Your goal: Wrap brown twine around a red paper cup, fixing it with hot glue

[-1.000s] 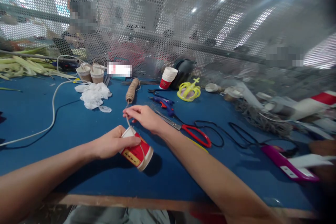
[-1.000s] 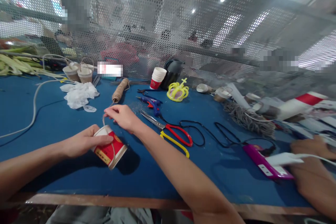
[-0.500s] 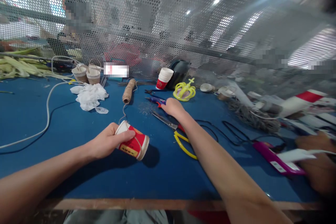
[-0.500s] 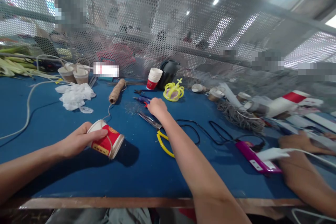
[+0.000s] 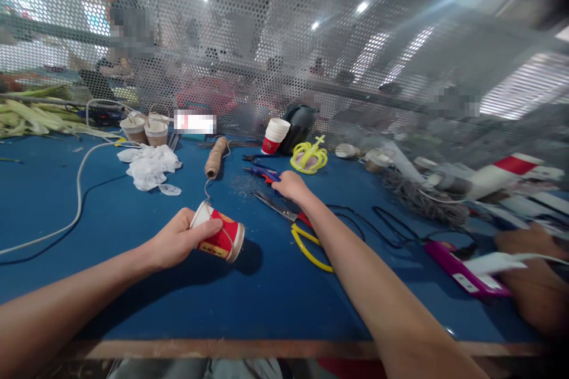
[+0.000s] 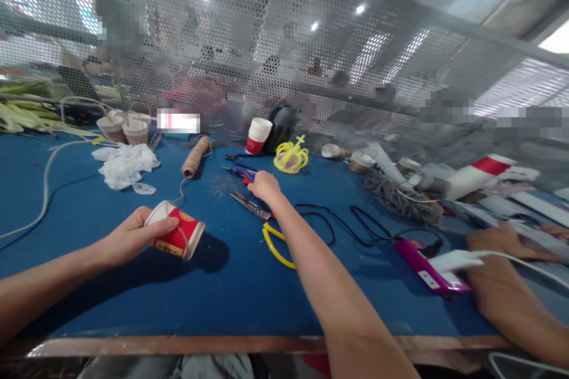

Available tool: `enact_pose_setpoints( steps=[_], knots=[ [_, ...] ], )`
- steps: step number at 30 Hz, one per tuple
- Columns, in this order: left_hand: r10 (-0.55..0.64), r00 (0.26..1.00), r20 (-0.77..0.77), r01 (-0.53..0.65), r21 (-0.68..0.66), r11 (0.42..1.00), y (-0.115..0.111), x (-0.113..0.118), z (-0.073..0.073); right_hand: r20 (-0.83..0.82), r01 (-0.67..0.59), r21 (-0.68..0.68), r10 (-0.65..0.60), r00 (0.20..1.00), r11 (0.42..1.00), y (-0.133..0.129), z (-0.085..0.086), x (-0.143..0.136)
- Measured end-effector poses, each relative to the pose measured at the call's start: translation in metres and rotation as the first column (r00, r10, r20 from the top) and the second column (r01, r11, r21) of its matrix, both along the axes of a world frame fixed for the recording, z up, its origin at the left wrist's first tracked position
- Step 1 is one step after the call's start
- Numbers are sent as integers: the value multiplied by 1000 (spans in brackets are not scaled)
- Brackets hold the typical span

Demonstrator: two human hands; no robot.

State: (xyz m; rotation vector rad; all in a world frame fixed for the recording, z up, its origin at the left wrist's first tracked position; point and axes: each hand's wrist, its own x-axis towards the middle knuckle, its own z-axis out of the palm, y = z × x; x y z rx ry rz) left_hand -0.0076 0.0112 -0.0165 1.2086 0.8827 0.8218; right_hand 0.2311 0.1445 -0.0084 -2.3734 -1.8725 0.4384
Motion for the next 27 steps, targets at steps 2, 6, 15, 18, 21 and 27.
enact_pose_setpoints(
  steps=[2, 6, 15, 18, 21, 27],
  knots=[
    [8, 1000, -1, -8, 25, 1000, 1, -1, -1, -103, 11, 37, -7, 995, 999, -3, 3, 0],
    [31, 1000, -7, -30, 53, 998, 5, -5, -3, -369, -16, 149, 71, 927, 989, -23, 19, 0],
    [109, 992, -66, -97, 167, 981, 7, -10, 2, -867, -226, 122, 215, 449, 966, -109, 54, -5],
    [121, 990, -76, -106, 172, 979, 9, -12, 2, -839, -304, 168, 298, 454, 938, -125, 54, -8],
    [147, 986, -81, -133, 155, 979, 11, -13, 0, -758, -348, 217, 382, 529, 912, -135, 57, -8],
    [216, 975, -59, -212, 64, 975, 12, -11, 2, -463, -397, 242, 464, 755, 886, -149, 61, -10]
  ],
)
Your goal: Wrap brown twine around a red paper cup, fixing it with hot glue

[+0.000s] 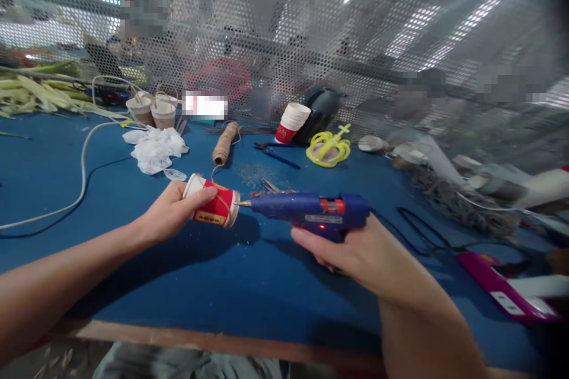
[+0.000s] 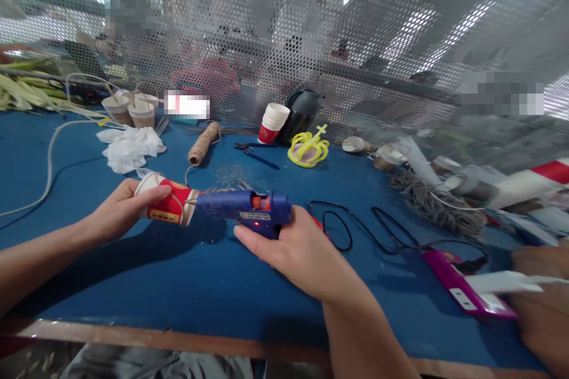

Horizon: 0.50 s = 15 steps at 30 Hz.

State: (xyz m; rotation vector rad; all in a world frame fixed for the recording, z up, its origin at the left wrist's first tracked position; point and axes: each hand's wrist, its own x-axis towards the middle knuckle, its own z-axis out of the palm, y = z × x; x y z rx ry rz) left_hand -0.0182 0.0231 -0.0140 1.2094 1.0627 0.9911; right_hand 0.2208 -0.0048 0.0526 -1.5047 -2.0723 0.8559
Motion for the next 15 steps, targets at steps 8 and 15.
enact_pose_setpoints(
  steps=[8, 15],
  knots=[
    [35, 999, 21, -35, -17, 999, 1, 2, 1, 29, 12, 93, -15, 999, 996, -2, -7, -7],
    [24, 999, -42, -24, 12, 1000, 0, 2, 4, 110, -8, 140, -7, 994, 990, -1, -11, -6]
  ],
)
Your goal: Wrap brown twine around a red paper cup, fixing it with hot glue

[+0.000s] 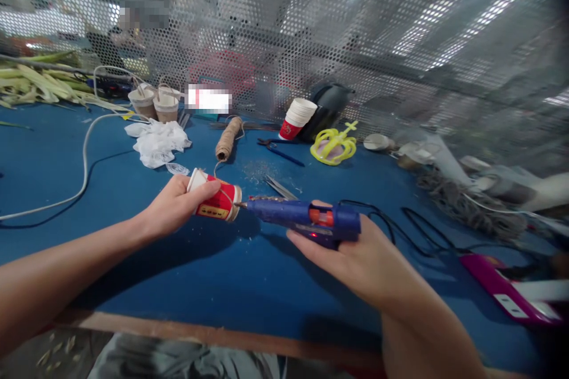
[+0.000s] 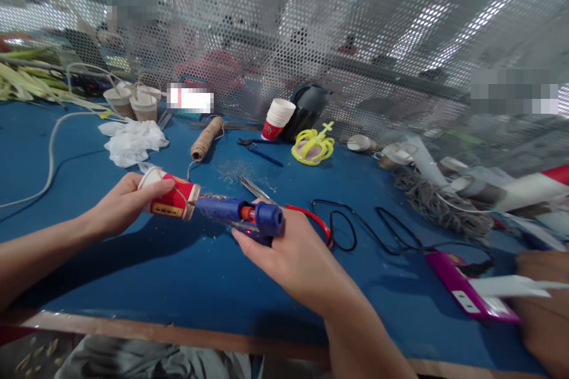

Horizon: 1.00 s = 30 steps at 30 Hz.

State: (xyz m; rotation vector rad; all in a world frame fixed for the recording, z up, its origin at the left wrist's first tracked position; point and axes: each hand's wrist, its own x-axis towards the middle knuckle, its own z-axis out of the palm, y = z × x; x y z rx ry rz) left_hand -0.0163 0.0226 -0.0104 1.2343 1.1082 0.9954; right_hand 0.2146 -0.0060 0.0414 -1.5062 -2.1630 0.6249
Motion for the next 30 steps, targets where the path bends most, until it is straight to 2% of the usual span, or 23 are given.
enact_pose_setpoints(
  steps=[14, 23, 30],
  knots=[
    [-3, 998, -59, 6, 64, 998, -1, 1, 1, 2, -12, 22, 12, 1000, 1000, -3, -2, 1],
    [-6, 975, -221, 52, 203, 978, -4, -1, -1, 44, -8, 3, 7, 999, 1000, -4, -1, 2],
    [-4, 949, -316, 111, 321, 941, -7, -1, 0, 42, 20, 58, -22, 999, 998, -2, -1, 2]
  ],
)
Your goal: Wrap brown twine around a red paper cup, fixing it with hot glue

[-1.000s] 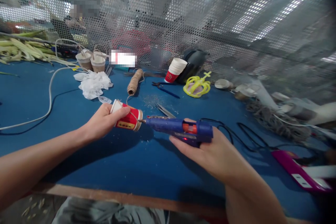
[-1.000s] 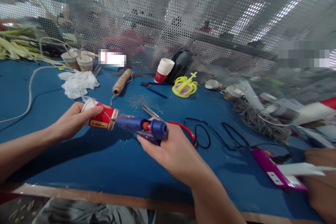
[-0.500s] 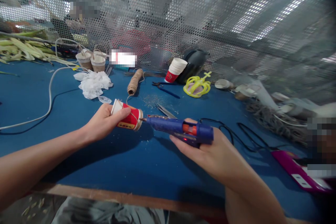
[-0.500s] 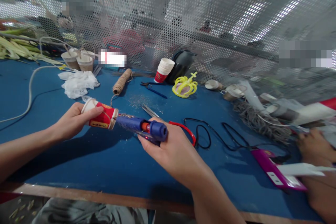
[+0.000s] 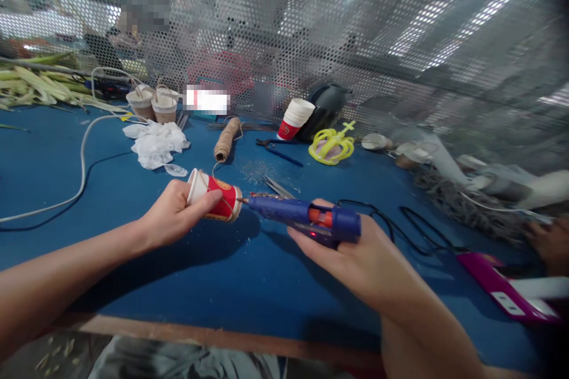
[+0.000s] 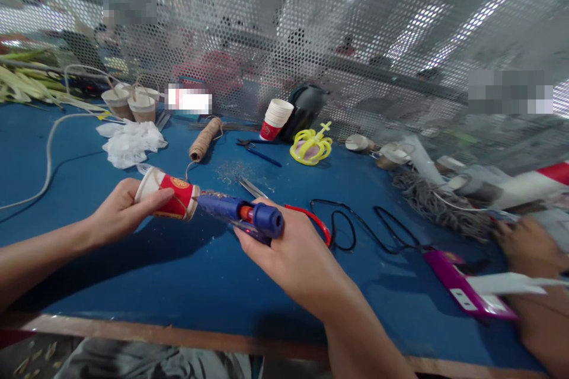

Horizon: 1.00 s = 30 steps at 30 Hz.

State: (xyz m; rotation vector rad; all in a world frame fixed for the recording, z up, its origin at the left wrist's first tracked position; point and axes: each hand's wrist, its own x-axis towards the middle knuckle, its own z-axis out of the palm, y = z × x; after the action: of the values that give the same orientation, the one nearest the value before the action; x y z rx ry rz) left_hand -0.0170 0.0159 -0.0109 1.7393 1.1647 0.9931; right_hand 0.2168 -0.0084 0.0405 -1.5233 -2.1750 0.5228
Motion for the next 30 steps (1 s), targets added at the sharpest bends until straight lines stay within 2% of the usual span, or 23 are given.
enact_pose_setpoints(
  steps=[9, 16, 20, 26, 30],
  knots=[
    [19, 998, -66, -15, 68, 998, -1, 0, 3, -23, -12, -41, 11, 1000, 999, -3, -2, 2],
    [-38, 987, -155, 79, 265, 961, -5, -1, 2, -15, 10, 17, -10, 1000, 1000, 0, 1, 3],
    [-54, 985, -163, 106, 327, 939, -4, -1, 1, -17, 10, 5, -10, 1000, 1000, -1, 3, 2],
    [-26, 993, -112, 62, 323, 944, -2, -1, 1, -23, 8, -48, -9, 1000, 999, -5, 1, 4],
    [-43, 995, -95, 71, 314, 947, -3, -1, 1, -25, 1, -16, -2, 1000, 1000, -4, -1, 4]
  ],
)
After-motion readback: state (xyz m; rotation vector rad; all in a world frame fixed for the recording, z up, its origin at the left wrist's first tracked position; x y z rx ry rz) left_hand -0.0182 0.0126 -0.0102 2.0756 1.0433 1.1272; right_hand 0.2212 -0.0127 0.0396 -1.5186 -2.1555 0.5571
